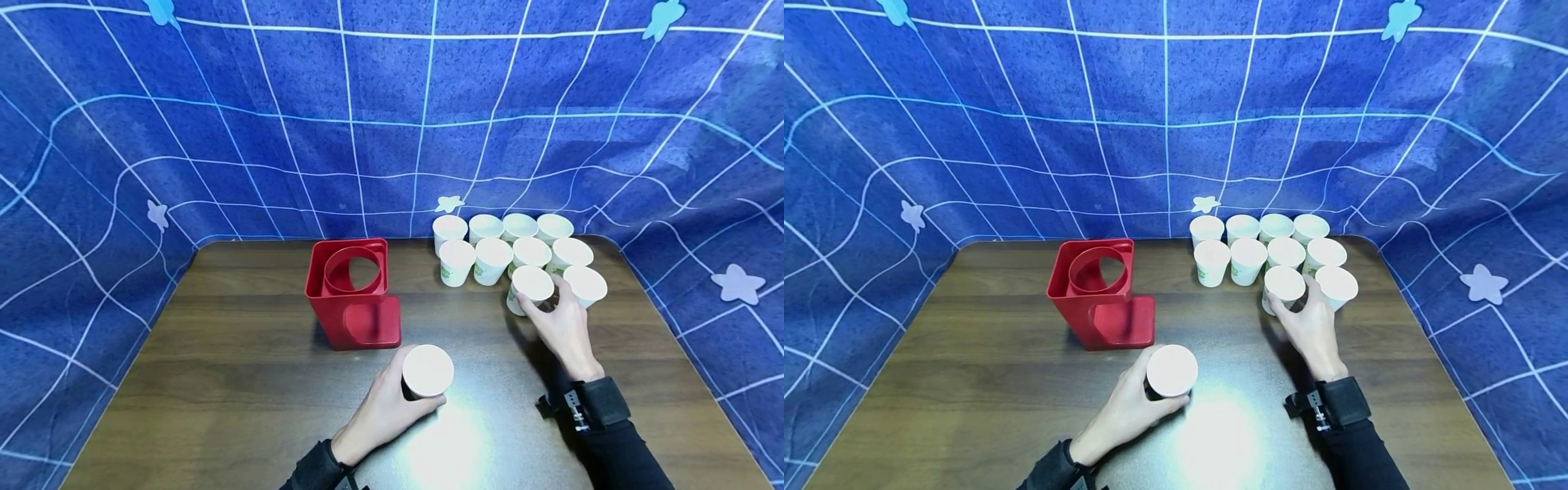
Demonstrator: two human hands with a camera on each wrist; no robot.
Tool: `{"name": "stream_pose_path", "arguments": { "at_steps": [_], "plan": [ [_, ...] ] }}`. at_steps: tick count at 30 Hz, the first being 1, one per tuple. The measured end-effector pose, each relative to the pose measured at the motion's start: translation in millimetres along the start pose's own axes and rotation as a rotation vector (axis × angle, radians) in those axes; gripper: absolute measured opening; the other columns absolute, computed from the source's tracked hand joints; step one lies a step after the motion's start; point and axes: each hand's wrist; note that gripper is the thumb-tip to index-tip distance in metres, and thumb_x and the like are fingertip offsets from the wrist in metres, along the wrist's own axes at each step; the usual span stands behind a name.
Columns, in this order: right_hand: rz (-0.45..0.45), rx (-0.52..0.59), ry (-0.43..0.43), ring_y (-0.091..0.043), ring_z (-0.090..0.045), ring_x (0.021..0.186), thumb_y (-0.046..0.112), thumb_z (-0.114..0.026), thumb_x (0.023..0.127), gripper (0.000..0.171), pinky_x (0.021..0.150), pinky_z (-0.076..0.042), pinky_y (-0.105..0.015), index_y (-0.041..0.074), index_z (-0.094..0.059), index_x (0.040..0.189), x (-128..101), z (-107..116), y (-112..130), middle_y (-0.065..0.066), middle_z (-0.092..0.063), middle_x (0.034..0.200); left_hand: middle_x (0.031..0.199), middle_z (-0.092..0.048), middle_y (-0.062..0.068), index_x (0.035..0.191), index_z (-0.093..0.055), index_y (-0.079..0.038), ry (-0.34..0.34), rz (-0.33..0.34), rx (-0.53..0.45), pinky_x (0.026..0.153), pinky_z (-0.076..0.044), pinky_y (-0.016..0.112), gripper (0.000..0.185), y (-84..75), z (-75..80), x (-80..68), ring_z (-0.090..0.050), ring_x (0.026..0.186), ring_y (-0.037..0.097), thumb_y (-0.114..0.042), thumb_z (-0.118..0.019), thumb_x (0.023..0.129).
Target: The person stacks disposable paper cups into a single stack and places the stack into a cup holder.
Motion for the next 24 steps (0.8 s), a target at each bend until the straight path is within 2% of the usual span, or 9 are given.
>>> {"name": "stream_pose_path", "arguments": {
  "at_steps": [9,14,18,24],
  "plan": [
    [0.058,-0.007,0.043,-0.042,-0.061,0.117,0.039,-0.078,0.09,0.073,0.094,-0.047,-0.058,0.002,-0.049,0.145,-13,6,4,-0.024,-0.06,0.135,0.128,-0.066,-0.01,0.138,-0.051,-0.027,-0.009,-0.023,-0.003,0.1,-0.053,0.04,0.073,1.5,-1.0,-0.8,-0.064,0.115,0.01,-0.035,-0.091,0.077],
    [0.122,-0.007,0.064,-0.039,-0.063,0.111,0.035,-0.08,0.09,0.07,0.089,-0.048,-0.056,0.002,-0.05,0.143,-23,5,12,-0.023,-0.063,0.128,0.129,-0.067,-0.01,0.138,-0.051,-0.026,-0.011,-0.027,-0.004,0.1,-0.053,0.04,0.074,1.6,-0.7,-0.8,-0.064,0.115,0.01,-0.034,-0.091,0.077],
    [0.197,-0.028,0.066,-0.033,-0.065,0.104,0.033,-0.081,0.089,0.066,0.082,-0.051,-0.05,0.001,-0.053,0.14,-29,2,20,-0.02,-0.067,0.119,0.128,-0.067,-0.01,0.138,-0.051,-0.026,-0.017,-0.028,0.0,0.1,-0.053,0.039,0.074,1.6,-1.0,-0.9,-0.065,0.114,0.01,-0.034,-0.092,0.076],
    [0.264,-0.004,0.085,-0.027,-0.069,0.1,0.03,-0.082,0.088,0.064,0.075,-0.06,-0.046,0.004,-0.054,0.14,-39,3,37,-0.015,-0.068,0.119,0.127,-0.068,-0.01,0.137,-0.052,-0.026,-0.022,-0.026,0.009,0.099,-0.054,0.039,0.074,1.7,-1.6,-1.1,-0.065,0.114,0.01,-0.035,-0.092,0.076]
  ]
}}
Point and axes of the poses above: each hand's wrist, its own x-axis towards the middle knuckle, its own z-axis out of the back of the hand, y = z × x
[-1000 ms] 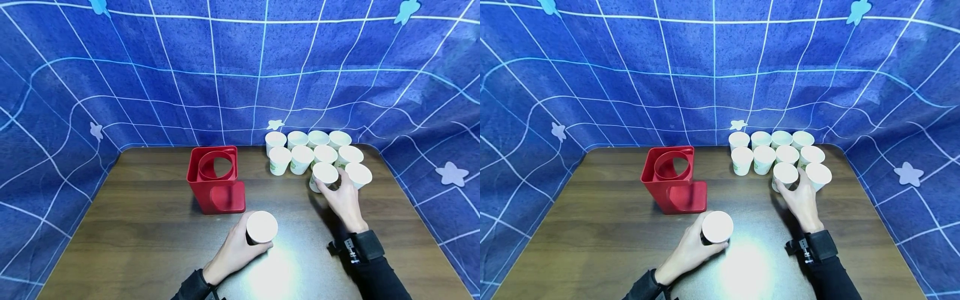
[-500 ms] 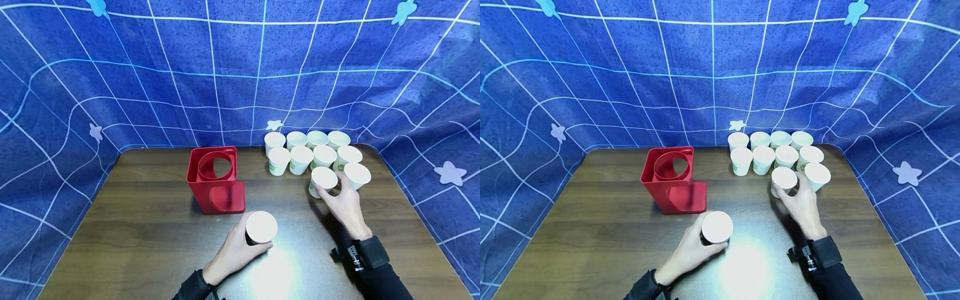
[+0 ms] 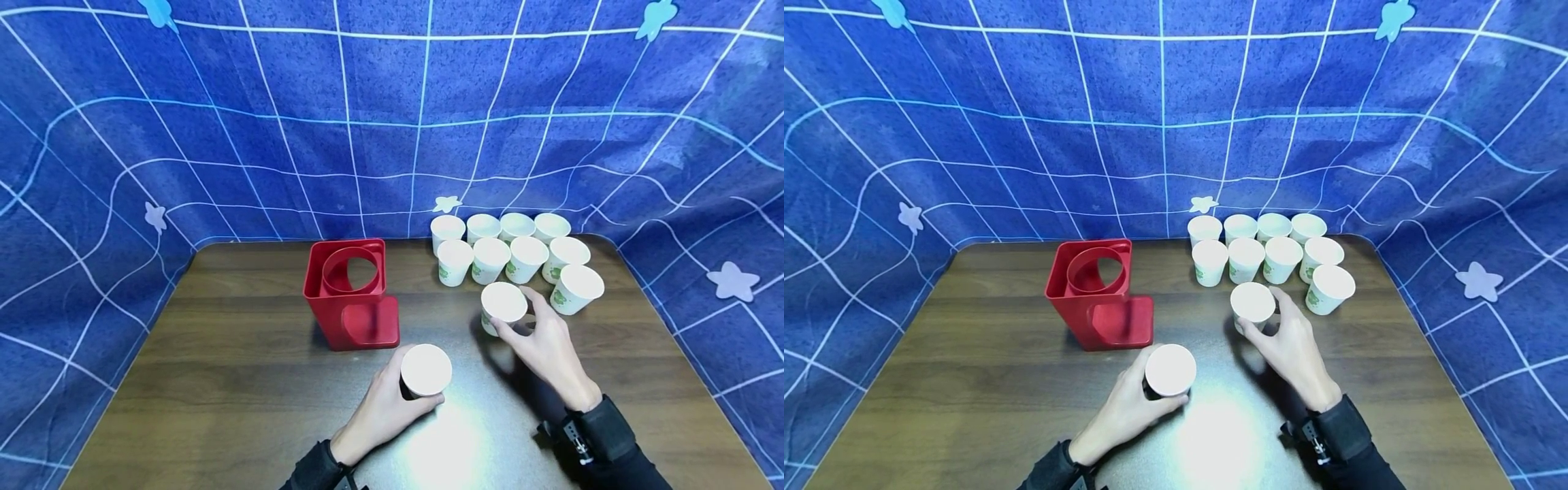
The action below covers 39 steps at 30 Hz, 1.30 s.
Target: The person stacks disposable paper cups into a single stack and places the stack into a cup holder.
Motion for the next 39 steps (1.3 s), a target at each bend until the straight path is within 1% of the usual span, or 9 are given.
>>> {"name": "stream_pose_path", "arguments": {
  "at_steps": [3,6,13,17,20,24,28,35,39],
  "plan": [
    [0.015,0.024,0.019,-0.027,-0.071,0.098,0.029,-0.083,0.088,0.065,0.076,-0.061,-0.045,0.005,-0.053,0.14,-1,2,10,-0.014,-0.069,0.12,0.127,-0.067,-0.01,0.138,-0.052,-0.026,-0.001,0.003,0.005,0.099,-0.053,0.04,0.074,0.1,-0.1,0.2,-0.065,0.115,0.01,-0.036,-0.091,0.076],
    [0.032,0.041,0.026,-0.026,-0.07,0.101,0.028,-0.084,0.087,0.065,0.078,-0.061,-0.042,0.006,-0.054,0.14,-2,5,21,-0.012,-0.07,0.119,0.127,-0.067,-0.009,0.138,-0.052,-0.025,0.003,0.008,0.006,0.1,-0.053,0.04,0.074,0.2,0.2,0.6,-0.064,0.115,0.01,-0.037,-0.091,0.076],
    [0.098,0.083,0.024,-0.018,-0.066,0.107,0.025,-0.087,0.082,0.066,0.079,-0.059,-0.032,0.009,-0.056,0.139,-2,15,48,-0.007,-0.07,0.12,0.127,-0.068,-0.007,0.139,-0.05,-0.023,0.012,0.017,-0.005,0.099,-0.053,0.04,0.075,-0.3,1.1,1.5,-0.065,0.115,0.01,-0.036,-0.091,0.077],
    [0.145,0.107,0.031,-0.012,-0.064,0.107,0.023,-0.088,0.081,0.068,0.081,-0.056,-0.022,0.014,-0.057,0.141,-4,19,61,-0.002,-0.07,0.121,0.127,-0.068,-0.007,0.139,-0.051,-0.023,0.008,0.006,-0.004,0.1,-0.053,0.04,0.075,0.1,0.9,1.8,-0.065,0.115,0.01,-0.034,-0.092,0.076],
    [0.169,0.123,0.042,-0.01,-0.064,0.104,0.022,-0.088,0.08,0.069,0.083,-0.053,-0.019,0.018,-0.057,0.142,-7,22,69,0.002,-0.07,0.12,0.127,-0.068,-0.008,0.138,-0.051,-0.024,0.0,-0.015,-0.005,0.099,-0.054,0.039,0.075,0.7,0.4,1.9,-0.065,0.115,0.01,-0.034,-0.092,0.076],
    [0.196,0.142,0.066,-0.008,-0.065,0.102,0.023,-0.089,0.08,0.069,0.084,-0.054,-0.022,0.02,-0.057,0.141,-9,23,78,0.005,-0.071,0.119,0.127,-0.067,-0.01,0.138,-0.052,-0.024,-0.003,-0.038,-0.013,0.1,-0.053,0.039,0.075,1.6,-0.3,2.2,-0.064,0.115,0.009,-0.033,-0.093,0.076],
    [0.225,0.159,0.097,-0.009,-0.066,0.101,0.023,-0.089,0.079,0.069,0.085,-0.056,-0.026,0.02,-0.057,0.141,-11,21,85,0.007,-0.07,0.118,0.127,-0.067,-0.012,0.138,-0.052,-0.024,-0.001,-0.039,-0.011,0.1,-0.053,0.037,0.075,2.4,-0.6,1.4,-0.064,0.115,0.008,-0.032,-0.093,0.075],
    [0.302,0.17,0.13,-0.01,-0.066,0.098,0.022,-0.089,0.076,0.072,0.085,-0.054,-0.022,0.018,-0.057,0.141,-15,17,91,0.009,-0.068,0.114,0.126,-0.067,-0.011,0.14,-0.05,-0.025,0.002,-0.031,-0.01,0.097,-0.053,0.035,0.077,0.8,0.3,0.8,-0.065,0.113,0.008,-0.03,-0.092,0.076],
    [0.314,0.189,0.176,-0.009,-0.066,0.099,0.023,-0.089,0.077,0.073,0.085,-0.056,-0.028,0.019,-0.056,0.143,-18,12,92,0.01,-0.068,0.117,0.124,-0.068,-0.009,0.14,-0.05,-0.026,0.003,-0.025,-0.01,0.096,-0.053,0.036,0.076,0.5,0.1,0.9,-0.066,0.111,0.012,-0.031,-0.091,0.076]
  ]
}}
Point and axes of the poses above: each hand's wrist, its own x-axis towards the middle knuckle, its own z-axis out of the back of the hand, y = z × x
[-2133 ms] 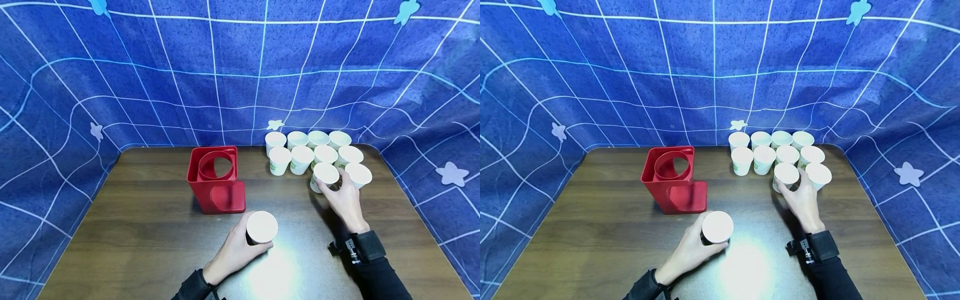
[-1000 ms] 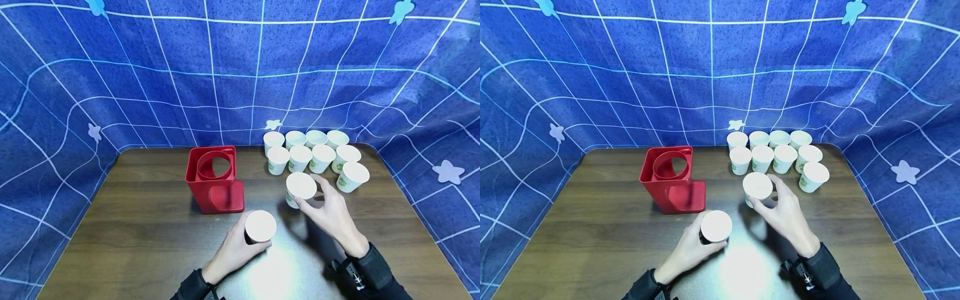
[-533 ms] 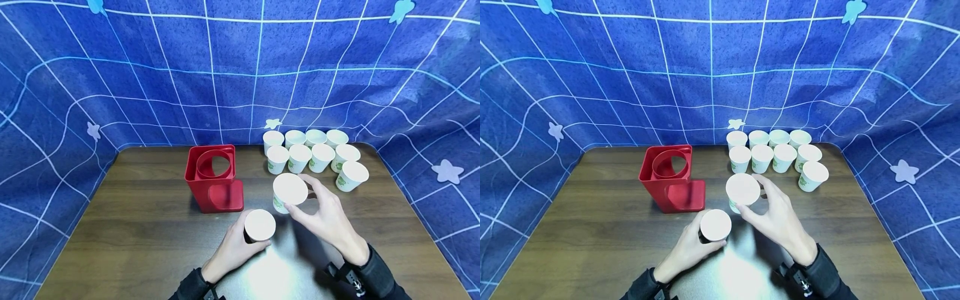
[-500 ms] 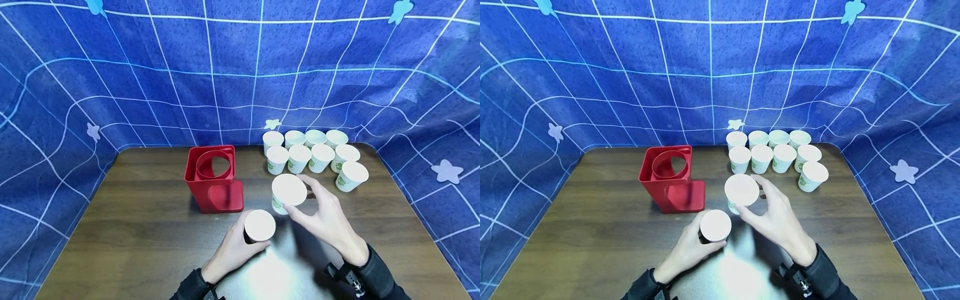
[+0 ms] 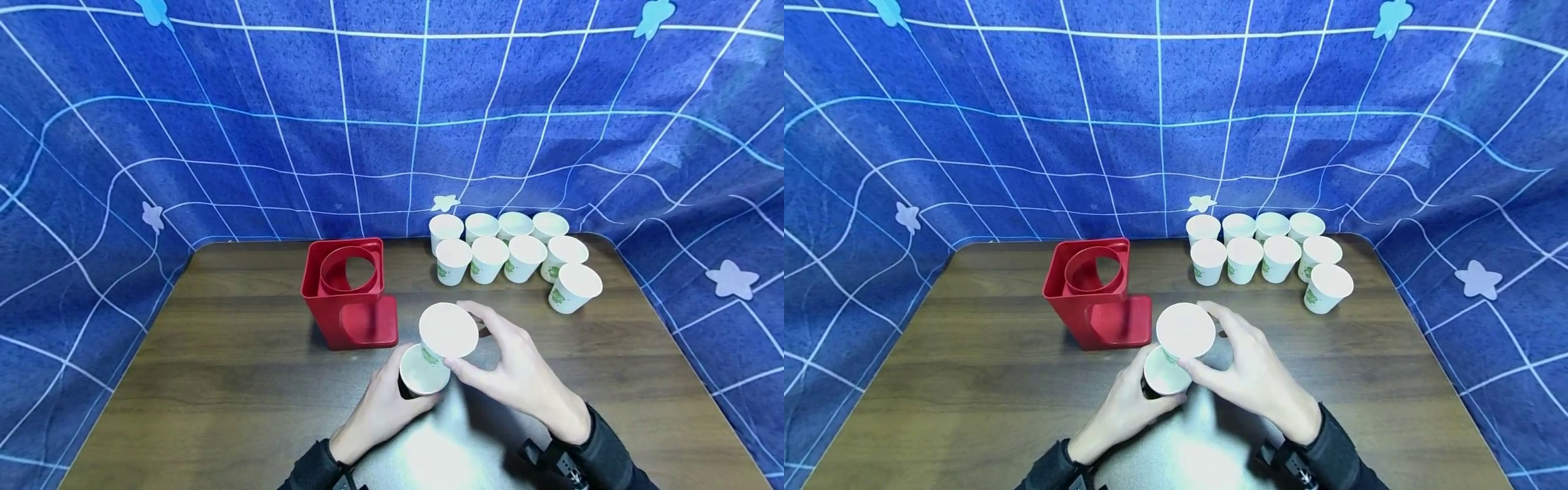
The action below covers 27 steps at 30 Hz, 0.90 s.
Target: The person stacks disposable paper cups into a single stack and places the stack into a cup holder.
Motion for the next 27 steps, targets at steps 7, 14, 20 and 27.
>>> {"name": "stream_pose_path", "arguments": {
  "at_steps": [7,14,20,27],
  "plan": [
    [-0.015,0.033,0.061,-0.007,-0.066,0.098,0.028,-0.088,0.08,0.073,0.083,-0.058,-0.036,0.017,-0.054,0.144,-6,-12,0,0.009,-0.068,0.117,0.125,-0.068,-0.009,0.141,-0.049,-0.024,0.013,0.013,0.008,0.099,-0.052,0.037,0.077,0.4,0.5,0.8,-0.064,0.112,0.009,-0.032,-0.091,0.076],
    [-0.014,0.028,0.085,-0.007,-0.066,0.097,0.031,-0.088,0.081,0.072,0.082,-0.058,-0.036,0.017,-0.054,0.143,-9,-18,-1,0.009,-0.069,0.118,0.127,-0.067,-0.007,0.143,-0.048,-0.021,0.017,0.016,0.005,0.101,-0.052,0.038,0.08,-0.1,0.7,0.4,-0.063,0.115,0.009,-0.032,-0.091,0.076],
    [0.004,0.045,0.11,-0.008,-0.065,0.102,0.032,-0.087,0.083,0.071,0.084,-0.059,-0.036,0.015,-0.054,0.143,-13,-24,-3,0.006,-0.068,0.126,0.133,-0.066,-0.005,0.148,-0.045,-0.019,0.014,0.019,-0.013,0.106,-0.05,0.042,0.086,0.3,0.4,0.4,-0.062,0.121,0.01,-0.033,-0.091,0.076],
    [-0.008,0.044,0.144,-0.008,-0.063,0.109,0.036,-0.085,0.085,0.069,0.086,-0.059,-0.037,0.012,-0.055,0.142,-16,-32,-8,0.005,-0.066,0.131,0.134,-0.066,-0.005,0.149,-0.045,-0.02,0.005,0.006,-0.012,0.107,-0.05,0.042,0.086,1.2,-0.1,-0.3,-0.061,0.123,0.01,-0.033,-0.09,0.077]
  ]
}}
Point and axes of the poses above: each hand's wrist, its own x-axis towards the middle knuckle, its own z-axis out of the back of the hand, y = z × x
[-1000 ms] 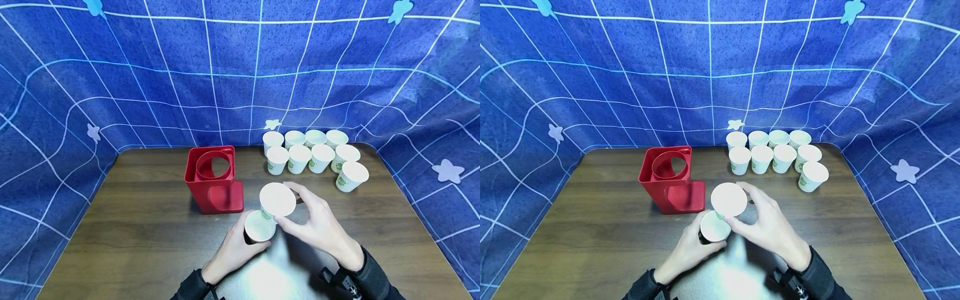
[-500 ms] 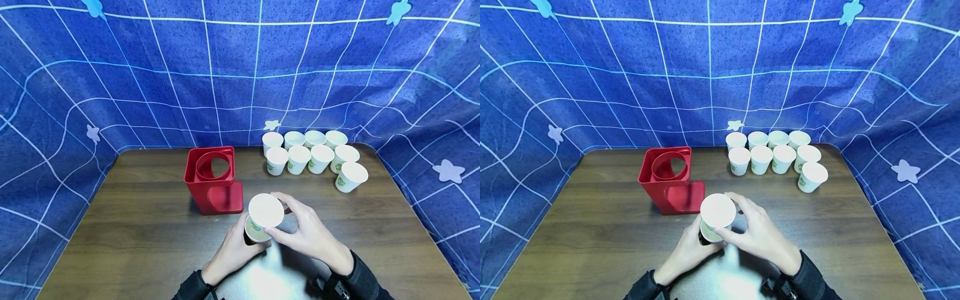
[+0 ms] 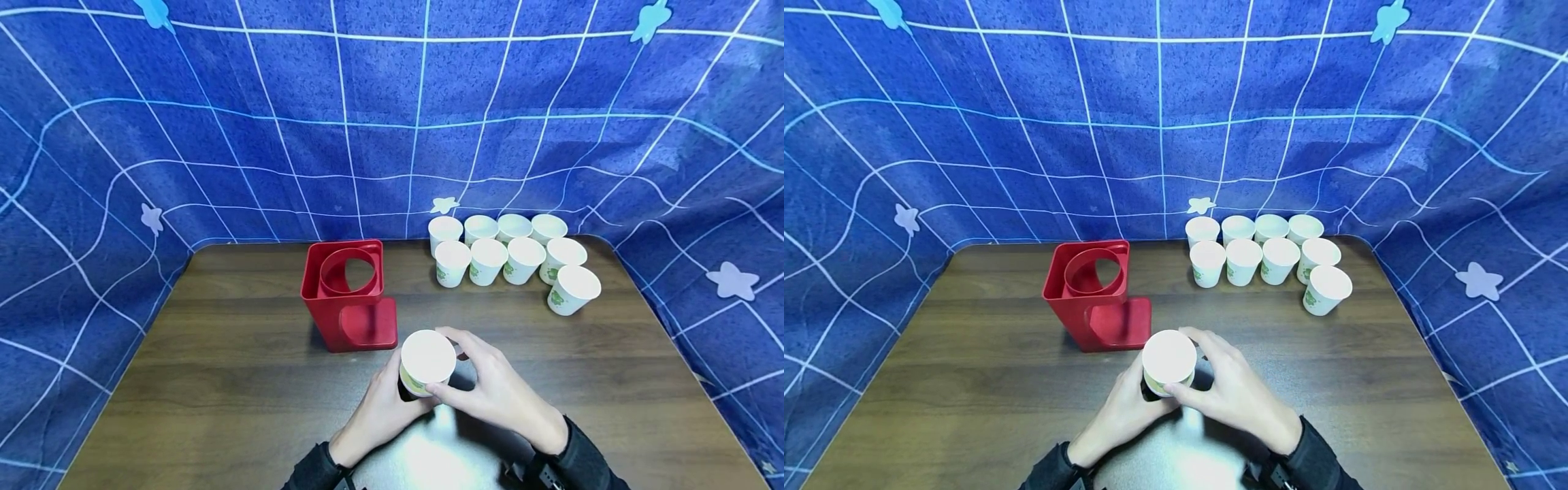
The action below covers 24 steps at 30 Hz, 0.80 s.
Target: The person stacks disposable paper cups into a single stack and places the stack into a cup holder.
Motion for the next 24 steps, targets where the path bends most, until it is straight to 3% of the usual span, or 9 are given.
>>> {"name": "stream_pose_path", "arguments": {
  "at_steps": [15,24],
  "plan": [
    [-0.035,-0.001,0.024,-0.009,-0.064,0.111,0.043,-0.084,0.085,0.073,0.085,-0.06,-0.036,0.008,-0.056,0.142,-2.3,-9.1,-7.5,0.0,-0.066,0.132,0.133,-0.066,-0.001,0.148,-0.046,-0.017,0.001,0.011,0.027,0.105,-0.051,0.044,0.08,0.3,-0.6,0.4,-0.063,0.12,0.013,-0.029,-0.086,0.079],
    [-0.054,-0.025,0.04,-0.009,-0.064,0.108,0.048,-0.082,0.085,0.073,0.084,-0.06,-0.036,0.013,-0.055,0.144,-3.3,-10.2,-7.8,0.001,-0.066,0.133,0.135,-0.065,0.0,0.148,-0.046,-0.017,0.01,0.024,0.022,0.106,-0.051,0.044,0.08,-0.2,0.1,0.3,-0.062,0.121,0.012,-0.029,-0.086,0.08]
  ]
}}
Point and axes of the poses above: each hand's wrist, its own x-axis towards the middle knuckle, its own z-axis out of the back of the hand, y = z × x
